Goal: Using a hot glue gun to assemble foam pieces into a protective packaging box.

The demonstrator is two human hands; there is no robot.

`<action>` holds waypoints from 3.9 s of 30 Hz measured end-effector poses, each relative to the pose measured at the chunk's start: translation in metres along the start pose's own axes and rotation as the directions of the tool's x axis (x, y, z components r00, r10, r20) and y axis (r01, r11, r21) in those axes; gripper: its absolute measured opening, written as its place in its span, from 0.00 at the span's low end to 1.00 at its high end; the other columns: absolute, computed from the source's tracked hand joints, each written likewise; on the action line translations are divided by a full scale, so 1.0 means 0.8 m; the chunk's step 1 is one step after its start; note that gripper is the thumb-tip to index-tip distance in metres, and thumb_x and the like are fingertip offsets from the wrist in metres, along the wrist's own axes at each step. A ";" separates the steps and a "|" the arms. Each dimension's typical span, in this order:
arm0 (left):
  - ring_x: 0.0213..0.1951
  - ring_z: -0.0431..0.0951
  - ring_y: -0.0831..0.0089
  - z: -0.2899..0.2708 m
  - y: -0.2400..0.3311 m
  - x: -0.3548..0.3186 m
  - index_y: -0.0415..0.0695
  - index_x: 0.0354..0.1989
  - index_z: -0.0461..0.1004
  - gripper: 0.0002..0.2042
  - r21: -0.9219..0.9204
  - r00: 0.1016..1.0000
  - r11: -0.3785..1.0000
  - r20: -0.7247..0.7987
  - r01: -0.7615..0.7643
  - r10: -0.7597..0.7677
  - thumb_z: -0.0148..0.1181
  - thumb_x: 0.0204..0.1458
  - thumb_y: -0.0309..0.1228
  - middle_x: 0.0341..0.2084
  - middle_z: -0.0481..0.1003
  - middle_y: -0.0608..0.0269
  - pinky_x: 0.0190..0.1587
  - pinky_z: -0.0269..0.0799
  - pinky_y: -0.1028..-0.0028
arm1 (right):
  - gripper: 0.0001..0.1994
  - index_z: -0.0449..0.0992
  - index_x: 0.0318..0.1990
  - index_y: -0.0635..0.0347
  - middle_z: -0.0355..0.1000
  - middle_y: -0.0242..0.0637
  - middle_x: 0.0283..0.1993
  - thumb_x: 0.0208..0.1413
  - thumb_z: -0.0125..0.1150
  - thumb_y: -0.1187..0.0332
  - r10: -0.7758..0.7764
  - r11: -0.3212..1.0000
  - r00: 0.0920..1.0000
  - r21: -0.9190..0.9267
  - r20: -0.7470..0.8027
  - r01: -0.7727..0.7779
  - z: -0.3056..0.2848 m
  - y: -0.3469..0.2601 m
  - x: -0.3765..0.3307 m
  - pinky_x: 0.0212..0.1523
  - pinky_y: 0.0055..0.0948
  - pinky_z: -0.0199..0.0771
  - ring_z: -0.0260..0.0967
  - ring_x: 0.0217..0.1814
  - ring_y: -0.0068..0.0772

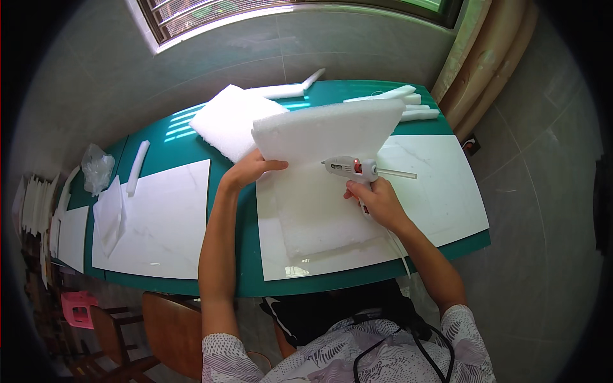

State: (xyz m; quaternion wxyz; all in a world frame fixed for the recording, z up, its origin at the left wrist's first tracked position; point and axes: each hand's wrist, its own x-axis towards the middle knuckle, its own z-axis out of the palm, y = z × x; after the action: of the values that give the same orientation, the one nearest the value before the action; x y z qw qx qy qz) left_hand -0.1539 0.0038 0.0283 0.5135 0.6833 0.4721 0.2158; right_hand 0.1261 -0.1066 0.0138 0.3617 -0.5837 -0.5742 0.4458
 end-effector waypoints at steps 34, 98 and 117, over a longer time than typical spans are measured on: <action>0.55 0.68 0.57 -0.001 -0.006 0.002 0.42 0.57 0.69 0.31 0.026 1.000 0.999 0.010 -0.023 0.022 0.65 0.42 0.40 0.52 0.71 0.49 0.63 0.58 0.63 | 0.20 0.75 0.26 0.66 0.71 0.38 0.21 0.54 0.54 0.54 0.060 0.996 0.998 -0.069 -0.018 -0.061 0.006 -0.017 0.003 0.32 0.32 0.66 0.70 0.26 0.31; 0.64 0.61 0.58 -0.065 0.000 0.012 0.47 0.58 0.70 0.23 0.530 0.808 0.839 -0.437 -0.123 0.394 0.54 0.58 0.45 0.60 0.66 0.51 0.65 0.56 0.59 | 0.19 0.71 0.50 0.69 0.74 0.36 0.30 0.59 0.49 0.62 -0.177 0.906 0.954 0.338 -0.243 0.254 -0.115 0.061 -0.090 0.33 0.28 0.68 0.74 0.37 0.29; 0.49 0.76 0.53 -0.107 -0.052 0.029 0.33 0.65 0.51 0.49 -0.015 0.578 0.944 -0.788 0.331 -0.215 0.76 0.39 0.41 0.52 0.69 0.38 0.44 0.78 0.65 | 0.21 0.68 0.55 0.70 0.72 0.36 0.29 0.60 0.49 0.64 -0.208 0.865 0.938 0.395 -0.277 0.309 -0.126 0.057 -0.088 0.33 0.28 0.68 0.73 0.36 0.30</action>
State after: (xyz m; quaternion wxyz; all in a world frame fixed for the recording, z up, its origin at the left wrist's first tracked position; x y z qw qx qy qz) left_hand -0.2279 0.0675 0.0185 0.2377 0.4734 0.7601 0.3762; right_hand 0.2403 -0.1711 0.0129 0.6016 -0.4527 -0.4895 0.4399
